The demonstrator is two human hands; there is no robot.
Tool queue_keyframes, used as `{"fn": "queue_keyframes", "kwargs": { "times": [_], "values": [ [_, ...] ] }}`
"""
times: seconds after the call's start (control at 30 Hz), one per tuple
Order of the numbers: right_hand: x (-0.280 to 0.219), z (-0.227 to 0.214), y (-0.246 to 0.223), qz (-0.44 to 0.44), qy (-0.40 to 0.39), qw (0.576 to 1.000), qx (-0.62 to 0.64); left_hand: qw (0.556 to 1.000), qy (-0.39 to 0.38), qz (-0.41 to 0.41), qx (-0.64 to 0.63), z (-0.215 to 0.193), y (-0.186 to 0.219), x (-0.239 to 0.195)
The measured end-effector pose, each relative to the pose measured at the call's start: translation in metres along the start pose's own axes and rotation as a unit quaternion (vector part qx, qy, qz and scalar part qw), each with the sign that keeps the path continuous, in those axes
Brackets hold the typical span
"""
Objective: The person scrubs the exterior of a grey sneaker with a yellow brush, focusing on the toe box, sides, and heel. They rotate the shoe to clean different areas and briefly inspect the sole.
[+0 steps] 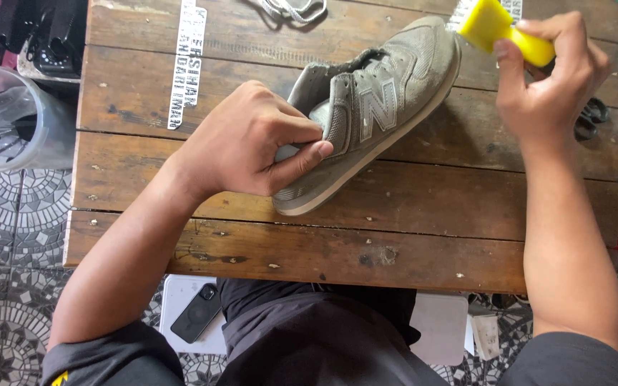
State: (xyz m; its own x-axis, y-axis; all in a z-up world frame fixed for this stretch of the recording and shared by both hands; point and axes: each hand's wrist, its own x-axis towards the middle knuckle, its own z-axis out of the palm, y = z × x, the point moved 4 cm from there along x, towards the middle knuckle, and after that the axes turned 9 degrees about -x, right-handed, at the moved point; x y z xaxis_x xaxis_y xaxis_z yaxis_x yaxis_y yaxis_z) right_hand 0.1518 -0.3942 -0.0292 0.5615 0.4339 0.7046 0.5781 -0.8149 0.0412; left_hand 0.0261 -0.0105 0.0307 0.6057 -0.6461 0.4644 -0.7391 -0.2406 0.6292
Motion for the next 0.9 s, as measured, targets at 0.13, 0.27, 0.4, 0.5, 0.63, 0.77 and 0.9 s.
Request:
{"fn": "queue_keyframes", "kwargs": {
  "times": [0.13, 0.27, 0.4, 0.5, 0.63, 0.77, 0.9],
  "values": [
    [-0.008, -0.017, -0.057, -0.013, 0.062, 0.996, 0.065, 1.0, 0.002, -0.01, 0.012, 0.0, -0.005, -0.002],
    [-0.025, -0.009, -0.101, -0.17, 0.132, 0.961, 0.172, 1.0, 0.008, -0.001, -0.011, -0.001, -0.004, -0.004],
    [-0.044, 0.016, -0.059, -0.143, 0.182, 0.971, 0.054, 1.0, 0.014, 0.006, -0.019, -0.002, -0.007, -0.004],
    [-0.01, 0.015, -0.032, -0.021, 0.093, 0.983, 0.159, 0.999, 0.025, 0.008, -0.034, -0.003, -0.009, -0.006],
    [-0.002, 0.016, -0.025, 0.061, 0.036, 0.99, 0.124, 0.999, 0.03, 0.015, 0.001, 0.002, -0.008, -0.006],
    [-0.027, 0.001, -0.052, 0.031, 0.111, 0.98, 0.163, 0.999, 0.048, -0.005, 0.014, 0.001, -0.013, -0.008],
    [-0.057, 0.018, -0.051, -0.082, 0.123, 0.988, 0.047, 0.998, 0.054, 0.007, -0.002, 0.001, -0.014, -0.01]
  ]
}}
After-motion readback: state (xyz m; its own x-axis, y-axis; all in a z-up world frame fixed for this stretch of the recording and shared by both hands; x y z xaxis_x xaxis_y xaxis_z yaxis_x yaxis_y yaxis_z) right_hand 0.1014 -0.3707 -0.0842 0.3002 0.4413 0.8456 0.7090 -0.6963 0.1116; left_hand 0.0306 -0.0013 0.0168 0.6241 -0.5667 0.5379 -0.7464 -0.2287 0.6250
